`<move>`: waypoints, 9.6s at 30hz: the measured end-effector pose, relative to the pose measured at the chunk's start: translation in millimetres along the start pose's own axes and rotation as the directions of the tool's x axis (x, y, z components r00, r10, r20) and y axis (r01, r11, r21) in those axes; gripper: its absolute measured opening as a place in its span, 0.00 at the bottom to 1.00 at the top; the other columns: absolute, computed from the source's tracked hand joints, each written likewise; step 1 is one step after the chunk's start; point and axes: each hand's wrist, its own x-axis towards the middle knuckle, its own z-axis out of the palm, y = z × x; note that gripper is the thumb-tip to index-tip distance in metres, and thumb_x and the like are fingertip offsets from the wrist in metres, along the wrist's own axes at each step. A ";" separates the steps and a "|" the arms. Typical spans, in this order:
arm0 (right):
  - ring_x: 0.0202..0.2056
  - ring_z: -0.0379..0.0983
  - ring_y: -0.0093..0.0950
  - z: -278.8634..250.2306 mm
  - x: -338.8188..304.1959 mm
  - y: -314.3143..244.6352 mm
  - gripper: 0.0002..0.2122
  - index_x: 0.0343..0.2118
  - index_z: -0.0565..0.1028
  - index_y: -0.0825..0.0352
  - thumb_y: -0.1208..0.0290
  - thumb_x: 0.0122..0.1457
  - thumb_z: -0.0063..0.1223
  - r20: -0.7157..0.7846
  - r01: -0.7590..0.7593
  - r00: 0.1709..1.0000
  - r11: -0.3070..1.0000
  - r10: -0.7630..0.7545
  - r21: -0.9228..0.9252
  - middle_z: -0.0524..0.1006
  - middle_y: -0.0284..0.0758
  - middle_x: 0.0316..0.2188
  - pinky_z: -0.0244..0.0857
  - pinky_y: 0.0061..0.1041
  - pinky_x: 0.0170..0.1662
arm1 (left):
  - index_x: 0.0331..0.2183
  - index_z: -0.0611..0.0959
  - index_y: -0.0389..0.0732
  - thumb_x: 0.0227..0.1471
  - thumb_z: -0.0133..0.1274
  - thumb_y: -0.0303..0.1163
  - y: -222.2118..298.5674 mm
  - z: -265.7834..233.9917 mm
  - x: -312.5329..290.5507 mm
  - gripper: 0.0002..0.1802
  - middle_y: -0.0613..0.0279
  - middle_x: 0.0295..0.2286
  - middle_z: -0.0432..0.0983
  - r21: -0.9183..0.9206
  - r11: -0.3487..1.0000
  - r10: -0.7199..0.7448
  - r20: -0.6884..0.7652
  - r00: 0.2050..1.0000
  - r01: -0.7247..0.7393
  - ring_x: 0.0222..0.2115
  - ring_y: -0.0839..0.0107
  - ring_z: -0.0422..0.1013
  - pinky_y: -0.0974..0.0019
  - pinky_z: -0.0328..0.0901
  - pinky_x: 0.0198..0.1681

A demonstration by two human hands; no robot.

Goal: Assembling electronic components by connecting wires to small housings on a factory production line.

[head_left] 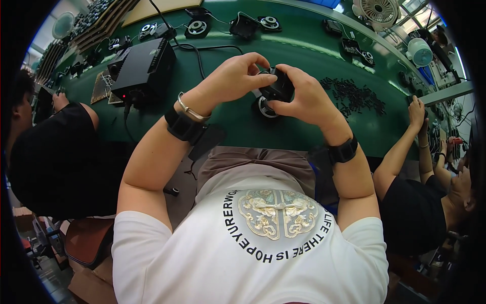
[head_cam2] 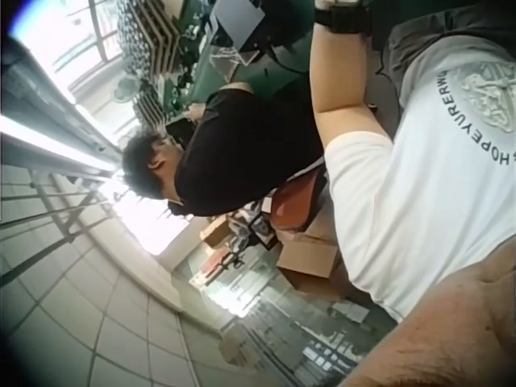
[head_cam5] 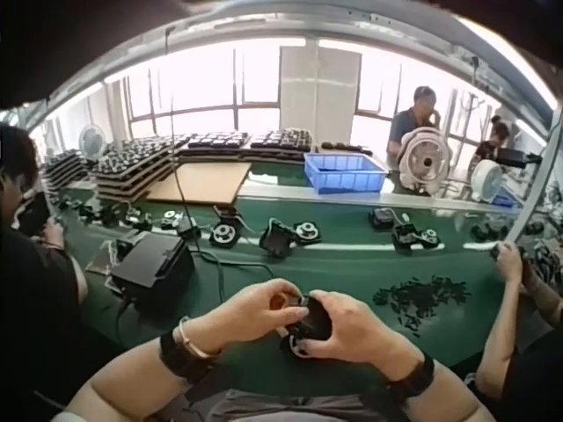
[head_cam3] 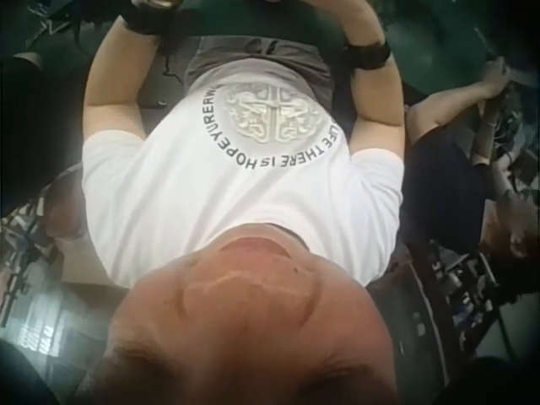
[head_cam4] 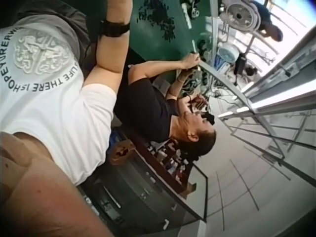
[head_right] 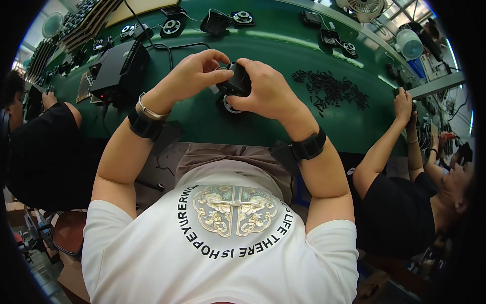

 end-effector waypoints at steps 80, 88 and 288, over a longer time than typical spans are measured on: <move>0.46 0.72 0.43 32.9 -74.6 -1.2 0.33 0.50 0.71 0.72 0.66 0.38 0.71 -0.229 -0.106 0.971 0.976 0.062 -0.188 0.76 0.46 0.44 0.68 0.37 0.50 | 0.65 0.54 0.43 0.28 0.67 0.31 -53.4 36.3 24.0 0.62 0.54 0.46 0.72 0.188 0.748 0.470 0.526 0.709 -0.636 0.52 0.52 0.65 0.53 0.51 0.63; 0.44 0.72 0.41 36.2 -70.6 -3.1 0.33 0.49 0.73 0.72 0.65 0.38 0.71 -0.228 -0.125 0.972 0.956 0.063 -0.266 0.76 0.43 0.44 0.69 0.37 0.47 | 0.65 0.54 0.42 0.26 0.67 0.31 -52.6 34.5 24.0 0.63 0.53 0.45 0.72 0.198 0.738 0.471 0.533 0.703 -0.645 0.50 0.52 0.65 0.54 0.51 0.63; 0.27 0.72 0.26 -21.0 -100.3 84.2 0.06 0.34 0.79 0.69 0.79 0.52 0.61 -0.593 -0.167 0.800 0.984 0.095 -0.067 0.76 0.35 0.29 0.66 0.20 0.30 | 0.45 0.84 0.54 0.31 0.69 0.23 -46.3 71.3 -38.3 0.33 0.53 0.48 0.71 0.403 0.819 0.408 0.092 0.908 -0.408 0.48 0.53 0.68 0.56 0.68 0.51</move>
